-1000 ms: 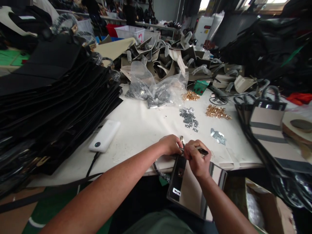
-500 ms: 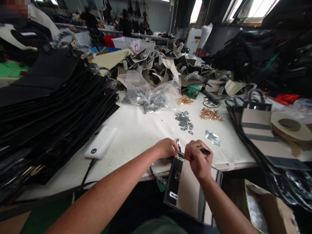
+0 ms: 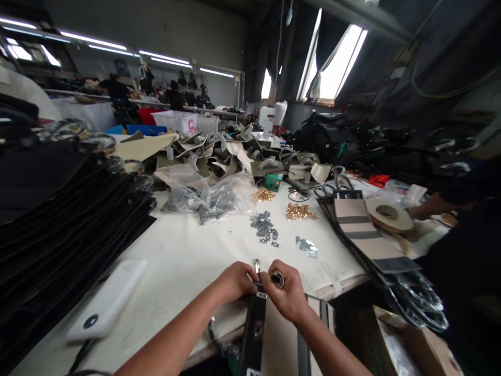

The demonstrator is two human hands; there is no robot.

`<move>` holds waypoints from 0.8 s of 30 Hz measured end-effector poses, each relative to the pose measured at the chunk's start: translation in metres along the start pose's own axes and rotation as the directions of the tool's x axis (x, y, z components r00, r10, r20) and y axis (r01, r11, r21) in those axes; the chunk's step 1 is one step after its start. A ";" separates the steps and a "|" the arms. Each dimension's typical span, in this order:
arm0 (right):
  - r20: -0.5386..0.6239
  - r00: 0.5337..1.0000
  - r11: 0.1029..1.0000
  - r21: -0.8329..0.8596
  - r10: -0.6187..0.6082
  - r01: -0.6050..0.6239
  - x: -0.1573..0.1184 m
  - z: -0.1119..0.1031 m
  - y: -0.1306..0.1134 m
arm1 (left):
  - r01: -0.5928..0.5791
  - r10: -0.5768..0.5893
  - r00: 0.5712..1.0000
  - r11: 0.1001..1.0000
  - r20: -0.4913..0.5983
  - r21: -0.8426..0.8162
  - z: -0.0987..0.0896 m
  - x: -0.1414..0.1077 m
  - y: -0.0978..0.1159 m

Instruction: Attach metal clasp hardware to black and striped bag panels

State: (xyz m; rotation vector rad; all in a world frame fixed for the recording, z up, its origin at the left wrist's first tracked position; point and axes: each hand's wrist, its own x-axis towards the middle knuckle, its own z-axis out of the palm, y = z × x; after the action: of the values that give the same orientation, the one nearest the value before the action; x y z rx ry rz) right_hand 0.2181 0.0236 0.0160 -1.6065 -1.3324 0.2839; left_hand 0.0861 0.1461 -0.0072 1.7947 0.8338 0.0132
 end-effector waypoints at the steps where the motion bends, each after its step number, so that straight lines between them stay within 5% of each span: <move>1: 0.010 1.000 0.993 -0.116 0.012 -0.011 0.004 -0.003 0.005 | 0.009 -0.009 1.000 1.000 -0.005 -0.011 0.000 0.000 0.000; 6: -0.001 1.000 0.877 -0.481 -0.007 0.005 0.018 -0.011 0.029 | 0.044 -0.045 0.999 0.997 -0.010 -0.056 0.002 -0.002 0.003; 10: -0.016 0.973 0.908 -0.364 -0.229 0.208 -0.006 -0.015 0.033 | 0.018 -0.021 0.999 0.997 -0.035 -0.069 0.004 -0.010 0.005; 12: -0.020 0.971 0.934 -0.279 -0.238 0.223 -0.025 -0.021 0.034 | -0.018 0.014 0.999 0.994 -0.031 -0.112 0.005 -0.018 0.009; 17: 0.034 0.999 0.986 -0.169 -0.007 0.013 -0.061 -0.049 0.038 | -0.131 0.131 0.991 0.990 -0.006 -0.047 0.011 -0.048 0.035; 24: 0.201 0.941 0.932 -0.299 0.271 -0.205 -0.072 -0.082 0.022 | -0.129 0.157 0.986 0.929 -0.056 0.347 0.024 -0.076 0.079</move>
State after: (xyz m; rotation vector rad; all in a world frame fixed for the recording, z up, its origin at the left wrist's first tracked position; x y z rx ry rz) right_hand 0.2628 -0.0781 0.0106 -2.0273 -1.4023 0.4711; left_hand 0.0802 0.0739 0.0780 2.1946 0.7974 0.0404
